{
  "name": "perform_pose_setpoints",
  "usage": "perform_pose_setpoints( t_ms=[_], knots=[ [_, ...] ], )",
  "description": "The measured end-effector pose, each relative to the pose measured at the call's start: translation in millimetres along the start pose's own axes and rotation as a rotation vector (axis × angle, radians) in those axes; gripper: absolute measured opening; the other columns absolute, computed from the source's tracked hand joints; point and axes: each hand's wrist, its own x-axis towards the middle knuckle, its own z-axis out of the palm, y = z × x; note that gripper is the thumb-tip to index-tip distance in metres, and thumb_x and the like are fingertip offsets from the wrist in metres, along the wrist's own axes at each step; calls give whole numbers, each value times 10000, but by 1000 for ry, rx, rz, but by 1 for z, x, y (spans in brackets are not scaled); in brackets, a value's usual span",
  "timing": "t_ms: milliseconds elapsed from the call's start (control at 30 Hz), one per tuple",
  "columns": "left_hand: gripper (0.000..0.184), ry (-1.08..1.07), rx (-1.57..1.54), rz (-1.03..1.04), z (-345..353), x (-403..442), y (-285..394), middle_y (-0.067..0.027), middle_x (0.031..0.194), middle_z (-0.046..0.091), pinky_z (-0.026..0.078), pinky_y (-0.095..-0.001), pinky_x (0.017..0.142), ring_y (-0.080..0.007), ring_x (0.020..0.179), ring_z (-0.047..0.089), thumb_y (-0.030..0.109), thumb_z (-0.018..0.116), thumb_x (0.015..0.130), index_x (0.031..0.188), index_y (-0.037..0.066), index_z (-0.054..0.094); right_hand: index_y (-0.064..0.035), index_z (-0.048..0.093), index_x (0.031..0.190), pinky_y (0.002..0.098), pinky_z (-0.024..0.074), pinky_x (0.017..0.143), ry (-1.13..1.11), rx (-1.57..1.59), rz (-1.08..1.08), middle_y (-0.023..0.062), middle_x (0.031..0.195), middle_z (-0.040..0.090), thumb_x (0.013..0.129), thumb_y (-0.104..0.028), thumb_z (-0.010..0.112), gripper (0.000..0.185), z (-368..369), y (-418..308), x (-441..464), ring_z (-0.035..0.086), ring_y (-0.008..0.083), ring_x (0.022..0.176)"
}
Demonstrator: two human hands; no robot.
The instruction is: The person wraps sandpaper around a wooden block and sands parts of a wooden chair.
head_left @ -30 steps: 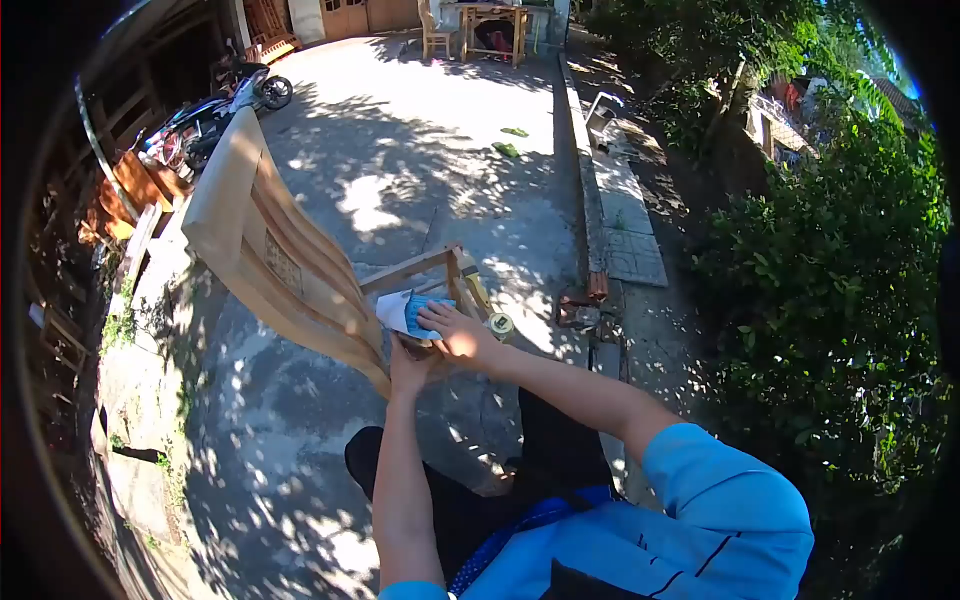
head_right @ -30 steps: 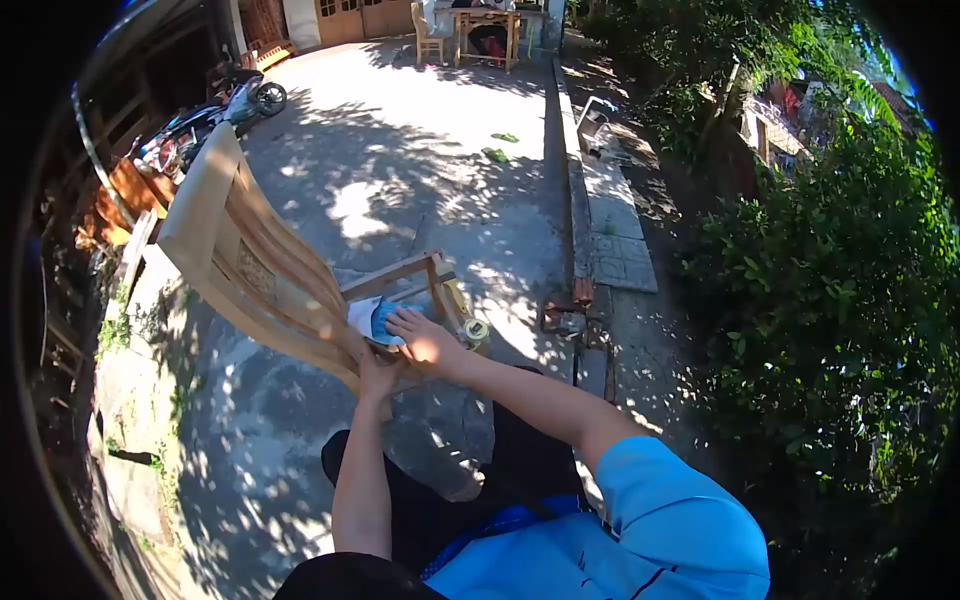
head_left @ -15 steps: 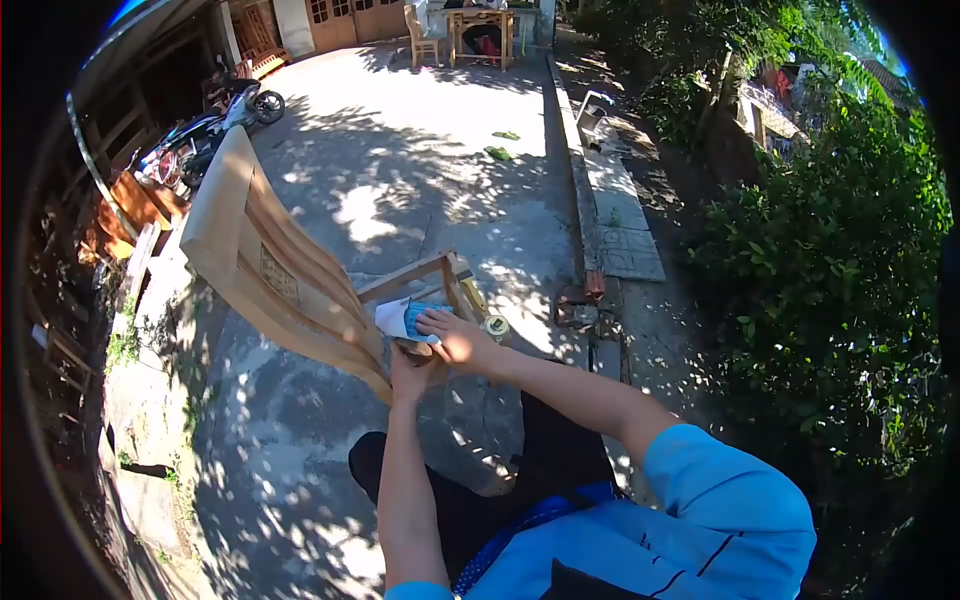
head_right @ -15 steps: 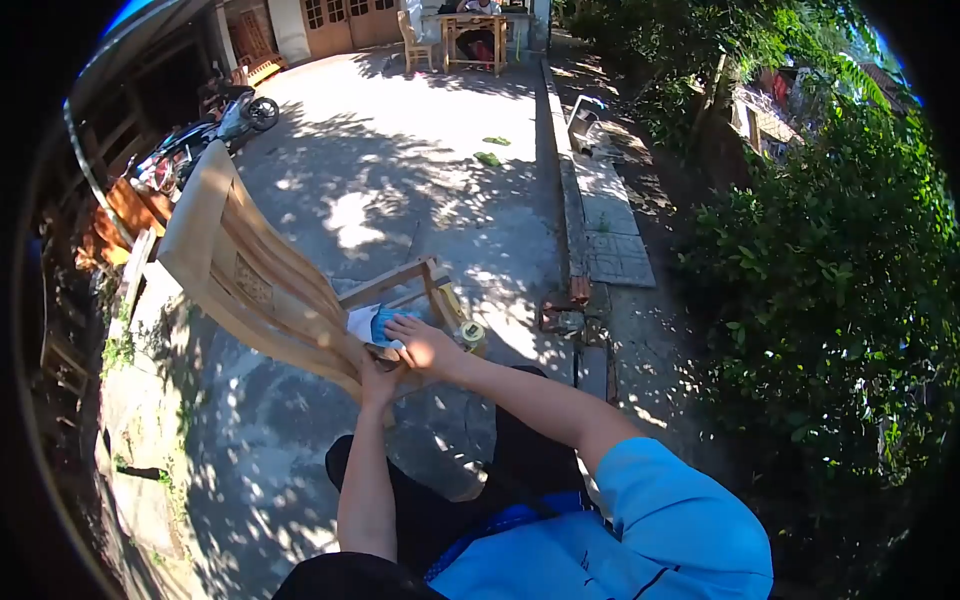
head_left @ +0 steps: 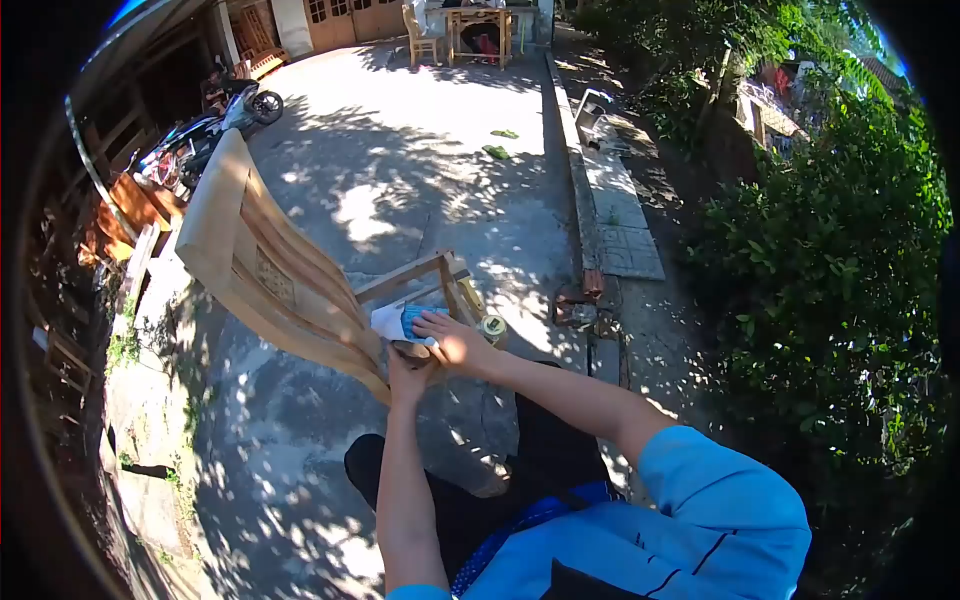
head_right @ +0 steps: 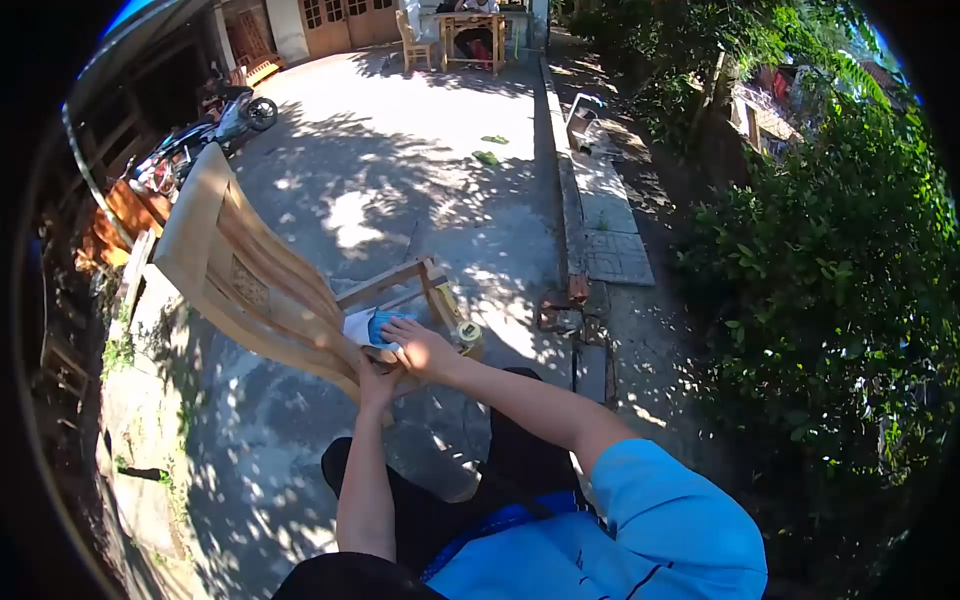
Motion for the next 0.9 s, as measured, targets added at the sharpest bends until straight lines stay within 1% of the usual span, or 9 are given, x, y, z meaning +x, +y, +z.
perform_pose_setpoints(
  t_ms=[33, 133, 233, 333, 433, 633, 733, 800, 900],
  knots=[
    [911, -8, -45, 8, 0, 2, -5, -209, 1412, 519, 443, -419, 1071, -328, 1304, 523, 193, 869, 753, 1455, -10, 325, -25, 571, 1379, 474, 293, 1223, -4, 3, 6, 149, 1504, 508, 976, -154, 532, 424, 1, 0, 0, 390, 345, 1452],
    [971, 46, 97, 60, 0, 0, -2, -220, 1364, 559, 507, -414, 993, -334, 1239, 581, 248, 898, 723, 1460, -16, 324, -36, 562, 1393, 473, 288, 1227, -8, 14, 24, 142, 1511, 501, 994, -160, 508, 422, 2, 1, -2, 377, 342, 1461],
    [982, -8, 47, 51, -2, 1, -4, -223, 1390, 538, 505, -418, 1001, -336, 1256, 569, 241, 890, 739, 1482, -14, 301, -55, 540, 1426, 475, 276, 1237, -7, 43, 52, 130, 1540, 470, 1023, -181, 479, 427, 2, -3, -4, 345, 341, 1480],
    [974, -33, -21, 170, -2, 2, -4, -223, 1398, 530, 503, -423, 1011, -342, 1270, 562, 234, 883, 750, 1486, -13, 294, -31, 546, 1408, 474, 278, 1235, 13, 88, 94, 147, 1524, 482, 1008, -157, 494, 423, -3, -10, -6, 360, 349, 1470],
    [956, -34, -44, 92, -1, -5, 15, -226, 1394, 530, 506, -429, 1014, -348, 1269, 565, 244, 887, 744, 1464, -14, 313, -6, 568, 1370, 471, 291, 1227, 66, 115, 105, 174, 1481, 521, 982, -110, 523, 404, -2, -16, -11, 390, 353, 1449],
    [950, -61, 80, -22, 0, 5, -10, -238, 1368, 543, 524, -437, 970, -366, 1236, 587, 309, 909, 709, 1420, -6, 363, -11, 551, 1390, 468, 291, 1229, 85, 103, 105, 172, 1487, 511, 975, -89, 529, 423, -10, -19, -16, 379, 339, 1457],
    [957, -59, -15, -28, 6, 2, 4, -243, 1350, 546, 510, -460, 974, -389, 1230, 579, 365, 905, 702, 1416, 7, 378, -18, 536, 1410, 467, 289, 1231, 74, 75, 127, 164, 1501, 497, 972, -87, 536, 443, -17, -18, -17, 374, 335, 1460],
    [958, -71, 130, 12, 8, 8, -2, -244, 1338, 544, 494, -474, 992, -405, 1235, 562, 397, 898, 704, 1414, 13, 383, -24, 525, 1423, 468, 285, 1233, 80, 78, 149, 159, 1511, 486, 972, -89, 540, 456, -20, -18, -21, 365, 332, 1467],
    [964, -91, 279, 42, 13, 9, -3, -247, 1328, 536, 474, -488, 1018, -419, 1252, 535, 430, 892, 702, 1415, 22, 386, -23, 515, 1430, 461, 347, 1191, 130, 80, 158, 166, 1517, 474, 1008, -135, 514, 437, -17, -8, -27, 413, 356, 1428]
  ],
)
